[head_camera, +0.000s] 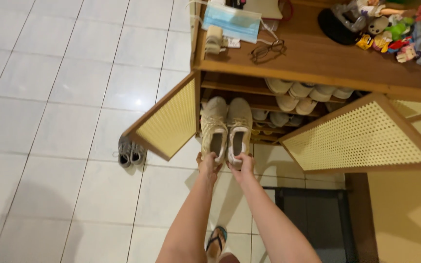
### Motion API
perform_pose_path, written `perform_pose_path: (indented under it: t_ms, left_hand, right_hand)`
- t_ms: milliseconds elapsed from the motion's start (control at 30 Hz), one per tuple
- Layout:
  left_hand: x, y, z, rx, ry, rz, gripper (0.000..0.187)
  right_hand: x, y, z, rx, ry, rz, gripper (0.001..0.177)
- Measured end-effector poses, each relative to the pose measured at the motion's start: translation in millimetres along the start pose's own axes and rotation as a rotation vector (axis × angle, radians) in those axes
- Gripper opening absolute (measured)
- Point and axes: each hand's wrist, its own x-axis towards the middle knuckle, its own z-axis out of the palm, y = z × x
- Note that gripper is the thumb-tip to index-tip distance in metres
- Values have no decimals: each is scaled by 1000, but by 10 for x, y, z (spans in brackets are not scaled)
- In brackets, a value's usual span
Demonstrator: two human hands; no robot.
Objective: The person removes laces from several pairs of shoes taken from a wooden shoe cabinet and then re-laces them. The person handles multiple pairs of sneakers and places them on the floor while working.
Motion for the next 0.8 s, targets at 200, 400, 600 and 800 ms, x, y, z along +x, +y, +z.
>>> perform_pose_path:
  t_ms: [200, 400, 600, 800]
  left_hand:
    - [-199, -769, -1134, -144, 50, -130, 89]
    - [-326, -1021, -2236, -111, 215, -130, 89]
    - [-133, -807, -3174, -172, 288, -186, 95]
    - [423, -445, -3964, 12, 317, -160, 86]
  right_hand:
    - [-765, 677, -621, -99, 80, 100, 47]
    - [-1154, 1518, -924, -216, 67, 212, 42]
    - [-1097, 2513, -841, -238, 91, 390, 44]
    - [-839, 3519, -570, -231, 76, 507, 46]
